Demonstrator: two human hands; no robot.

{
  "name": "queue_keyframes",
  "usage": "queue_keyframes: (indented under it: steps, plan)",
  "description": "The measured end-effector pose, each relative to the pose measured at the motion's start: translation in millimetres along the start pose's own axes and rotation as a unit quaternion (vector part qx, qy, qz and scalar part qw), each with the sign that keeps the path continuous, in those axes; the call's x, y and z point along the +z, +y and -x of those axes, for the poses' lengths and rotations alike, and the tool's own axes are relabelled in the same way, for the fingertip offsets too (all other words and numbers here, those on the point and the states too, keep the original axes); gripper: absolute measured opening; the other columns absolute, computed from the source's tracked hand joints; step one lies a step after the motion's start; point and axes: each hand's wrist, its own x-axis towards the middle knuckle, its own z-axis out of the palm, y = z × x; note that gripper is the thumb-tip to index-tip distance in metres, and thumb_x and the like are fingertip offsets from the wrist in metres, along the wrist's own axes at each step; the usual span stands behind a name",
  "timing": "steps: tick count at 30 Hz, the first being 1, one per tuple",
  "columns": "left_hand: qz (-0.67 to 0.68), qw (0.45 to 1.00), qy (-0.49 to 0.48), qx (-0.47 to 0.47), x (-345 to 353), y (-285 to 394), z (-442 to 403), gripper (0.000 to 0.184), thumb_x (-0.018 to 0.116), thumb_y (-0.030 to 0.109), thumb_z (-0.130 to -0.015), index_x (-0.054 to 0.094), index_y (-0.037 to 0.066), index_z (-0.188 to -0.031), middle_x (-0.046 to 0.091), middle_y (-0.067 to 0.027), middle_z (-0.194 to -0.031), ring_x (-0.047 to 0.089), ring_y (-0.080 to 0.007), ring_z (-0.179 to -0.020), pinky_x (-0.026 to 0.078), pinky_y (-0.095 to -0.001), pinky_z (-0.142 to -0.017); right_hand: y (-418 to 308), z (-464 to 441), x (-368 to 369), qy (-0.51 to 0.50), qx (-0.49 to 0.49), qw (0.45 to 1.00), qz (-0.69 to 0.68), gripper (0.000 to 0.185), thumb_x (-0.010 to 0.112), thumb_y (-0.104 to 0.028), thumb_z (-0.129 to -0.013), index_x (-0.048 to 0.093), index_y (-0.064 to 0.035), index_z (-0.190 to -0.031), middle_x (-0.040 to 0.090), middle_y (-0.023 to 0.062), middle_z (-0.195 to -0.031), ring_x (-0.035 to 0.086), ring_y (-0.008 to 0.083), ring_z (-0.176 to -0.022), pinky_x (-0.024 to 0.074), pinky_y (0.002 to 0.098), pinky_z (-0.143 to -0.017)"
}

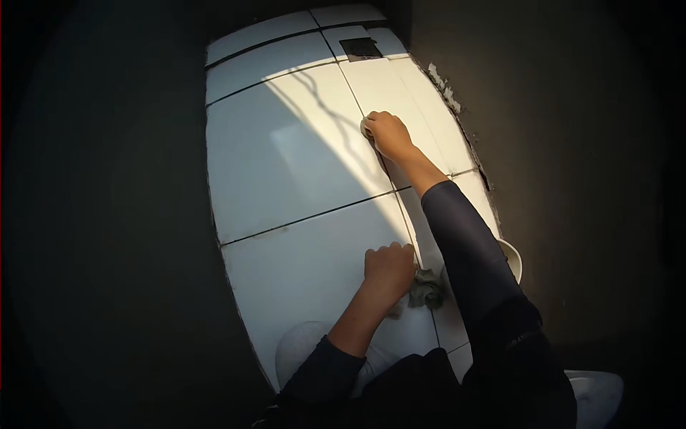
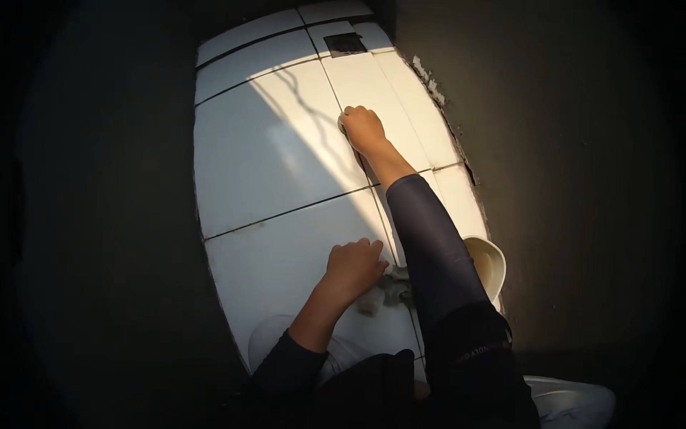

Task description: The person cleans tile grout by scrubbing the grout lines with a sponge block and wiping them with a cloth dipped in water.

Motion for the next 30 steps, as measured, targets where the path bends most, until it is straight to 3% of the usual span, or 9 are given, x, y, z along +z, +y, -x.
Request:
queue_keyframes:
  steps: [3,5,15,19,20,21,25,28,30]
  plan:
    - [-0.001,1.000,-0.004,0.011,-3,1,1,0.028,0.056,0.032,-0.085,0.059,0.006,-0.095,0.062,-0.0120,-0.087,0.063,-0.0300,-0.083,0.047,-0.0443,-0.072,-12,14,-13,-0.101,0.046,0.994,-0.017,0.010,0.054,-0.004,-0.076,0.063,-0.0073,-0.077,0.060,0.0082,-0.087,0.059,0.0271,-0.083,0.0505,0.0372,-0.070]
    - [-0.002,1.000,-0.005,0.014,-5,0,2,0.028,0.056,0.032,-0.085,0.059,0.006,-0.096,0.062,-0.0123,-0.088,0.063,-0.0298,-0.084,0.048,-0.0441,-0.073,-12,28,-19,-0.116,0.034,0.992,-0.046,0.015,0.055,0.003,-0.071,0.062,-0.0071,-0.079,0.060,0.0080,-0.088,0.060,0.0283,-0.079,0.0488,0.0364,-0.068]
    - [-0.025,0.996,-0.083,0.018,-8,4,8,0.033,0.054,0.035,-0.086,0.058,0.006,-0.101,0.063,-0.0117,-0.096,0.062,-0.0296,-0.091,0.048,-0.0432,-0.076,-34,102,-54,-0.169,-0.002,0.983,-0.064,0.013,0.062,0.001,-0.060,0.060,-0.0087,-0.069,0.057,0.0070,-0.076,0.059,0.0273,-0.070,0.0471,0.0374,-0.060]
    - [-0.034,0.994,-0.095,0.029,-6,4,6,0.034,0.054,0.037,-0.086,0.057,0.007,-0.102,0.063,-0.0119,-0.098,0.061,-0.0290,-0.094,0.049,-0.0428,-0.077,-39,111,-82,-0.267,-0.020,0.961,-0.068,0.006,0.060,-0.008,-0.071,0.064,-0.0080,-0.076,0.062,0.0111,-0.084,0.062,0.0309,-0.075,0.0504,0.0396,-0.067]
    - [-0.044,0.994,-0.100,0.024,-5,5,4,0.035,0.054,0.037,-0.086,0.057,0.007,-0.104,0.063,-0.0122,-0.098,0.061,-0.0285,-0.096,0.049,-0.0426,-0.078,-35,106,-92,-0.353,0.019,0.927,-0.123,0.009,0.064,-0.005,-0.069,0.064,-0.0062,-0.079,0.066,0.0127,-0.086,0.064,0.0290,-0.080,0.0506,0.0377,-0.070]
    - [-0.044,0.994,-0.096,0.023,-5,5,3,0.035,0.054,0.037,-0.086,0.057,0.007,-0.104,0.063,-0.0122,-0.098,0.061,-0.0285,-0.096,0.049,-0.0426,-0.078,-16,115,-82,-0.349,0.080,0.880,-0.313,0.013,0.067,-0.003,-0.070,0.065,-0.0051,-0.083,0.068,0.0114,-0.086,0.065,0.0231,-0.082,0.0505,0.0347,-0.072]
    - [-0.034,0.994,-0.104,0.027,-3,7,3,0.036,0.055,0.036,-0.086,0.057,0.005,-0.105,0.063,-0.0129,-0.098,0.062,-0.0292,-0.095,0.049,-0.0429,-0.077,31,104,-119,-0.341,0.280,0.770,-0.460,0.020,0.063,-0.003,-0.081,0.063,-0.0050,-0.101,0.065,0.0091,-0.097,0.062,0.0177,-0.086,0.0509,0.0312,-0.072]
    - [-0.033,0.994,-0.100,0.036,-5,10,4,0.035,0.056,0.035,-0.086,0.058,0.005,-0.104,0.063,-0.0136,-0.098,0.062,-0.0298,-0.094,0.049,-0.0429,-0.076,67,110,-114,-0.259,0.346,0.790,-0.435,0.024,0.062,-0.002,-0.082,0.062,-0.0070,-0.105,0.064,0.0104,-0.099,0.062,0.0176,-0.086,0.0512,0.0297,-0.070]
    - [-0.031,0.994,-0.097,0.036,-7,12,2,0.035,0.057,0.034,-0.085,0.058,0.004,-0.104,0.064,-0.0139,-0.098,0.062,-0.0301,-0.094,0.050,-0.0428,-0.076,79,112,-101,-0.185,0.372,0.874,-0.252,0.023,0.065,-0.004,-0.079,0.065,-0.0084,-0.102,0.065,0.0108,-0.096,0.063,0.0191,-0.089,0.0511,0.0307,-0.071]
